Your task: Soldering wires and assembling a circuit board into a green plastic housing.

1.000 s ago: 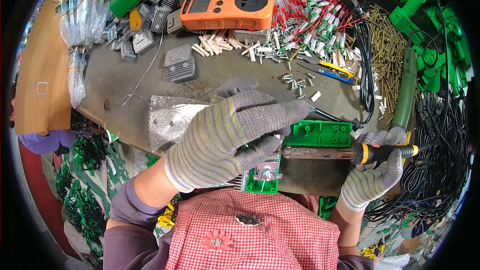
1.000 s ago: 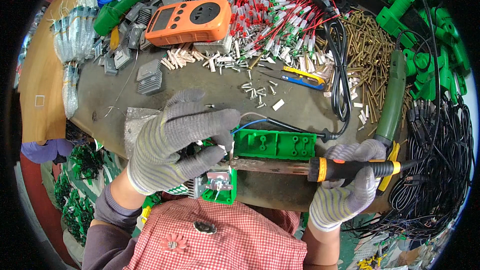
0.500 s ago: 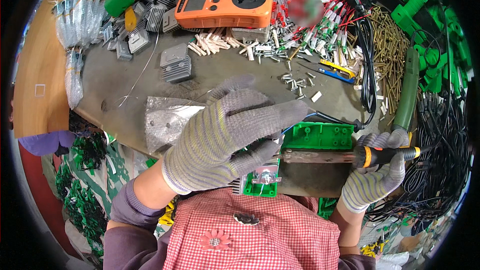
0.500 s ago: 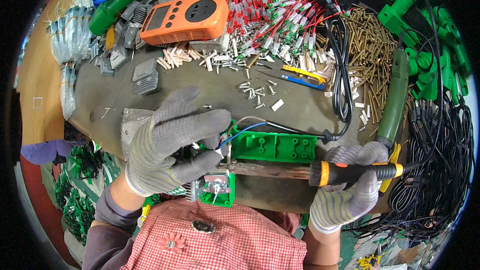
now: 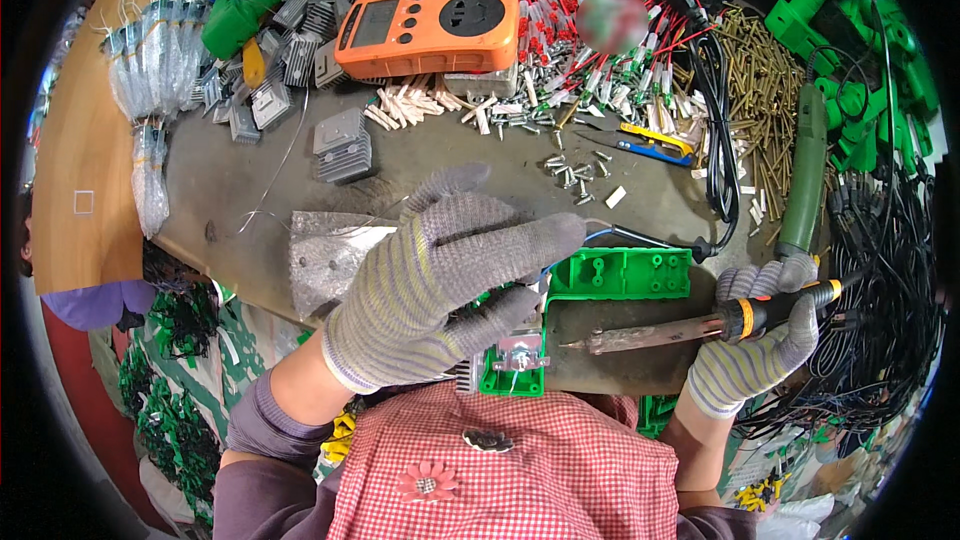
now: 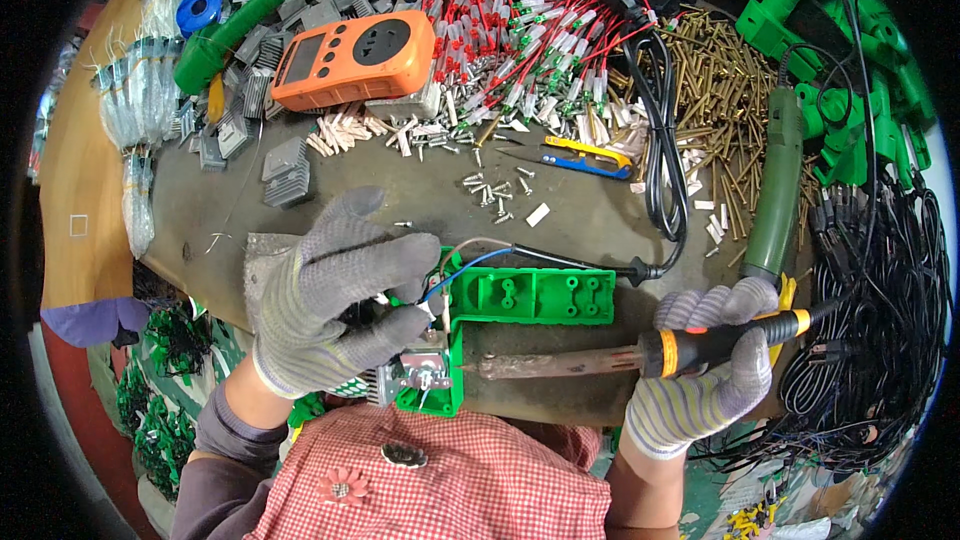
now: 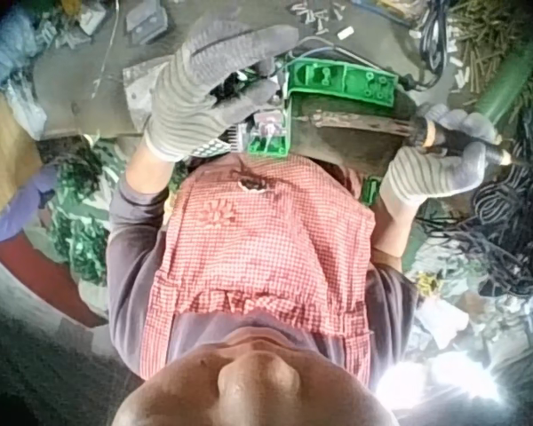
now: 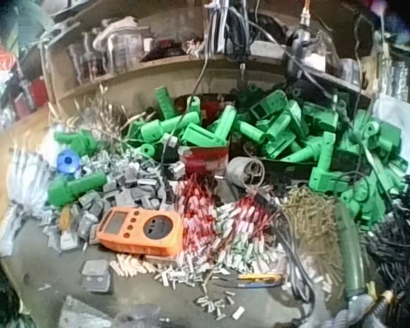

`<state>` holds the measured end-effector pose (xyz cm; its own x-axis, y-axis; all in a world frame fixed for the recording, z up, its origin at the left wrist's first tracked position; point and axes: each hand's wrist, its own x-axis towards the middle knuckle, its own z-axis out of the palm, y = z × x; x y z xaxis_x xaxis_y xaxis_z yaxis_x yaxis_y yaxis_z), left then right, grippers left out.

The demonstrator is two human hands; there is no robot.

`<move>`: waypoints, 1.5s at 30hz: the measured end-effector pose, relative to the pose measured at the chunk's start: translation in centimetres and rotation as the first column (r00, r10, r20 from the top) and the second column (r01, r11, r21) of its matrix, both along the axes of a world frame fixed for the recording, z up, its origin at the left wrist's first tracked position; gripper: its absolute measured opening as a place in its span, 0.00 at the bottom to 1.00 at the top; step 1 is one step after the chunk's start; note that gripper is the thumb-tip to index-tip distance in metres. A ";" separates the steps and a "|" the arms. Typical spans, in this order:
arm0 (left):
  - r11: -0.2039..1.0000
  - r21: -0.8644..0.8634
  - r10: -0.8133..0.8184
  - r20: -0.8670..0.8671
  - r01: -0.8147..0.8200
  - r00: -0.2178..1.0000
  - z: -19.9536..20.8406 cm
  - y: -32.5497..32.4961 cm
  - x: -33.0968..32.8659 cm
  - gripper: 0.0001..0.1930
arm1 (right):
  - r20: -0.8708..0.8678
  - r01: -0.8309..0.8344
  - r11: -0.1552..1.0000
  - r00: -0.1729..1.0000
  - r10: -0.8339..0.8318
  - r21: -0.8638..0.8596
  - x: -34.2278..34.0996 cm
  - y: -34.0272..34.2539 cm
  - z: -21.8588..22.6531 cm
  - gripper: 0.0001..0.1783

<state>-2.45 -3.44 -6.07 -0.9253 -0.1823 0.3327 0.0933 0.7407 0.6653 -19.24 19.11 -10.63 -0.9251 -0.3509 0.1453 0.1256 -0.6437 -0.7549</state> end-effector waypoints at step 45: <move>0.999 0.044 0.011 0.007 -0.012 1.000 -1.2 -0.3 0.1 0.32 | -0.715 0.119 0.721 0.314 0.624 0.682 -1.7 -8.7 5.7 0.07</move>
<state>-2.39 -3.78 -7.22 -0.9251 -0.2073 0.3181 0.0806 0.7113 0.6982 -20.98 10.45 -4.92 -0.1954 -0.8743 0.4443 -0.7484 -0.1598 -0.6436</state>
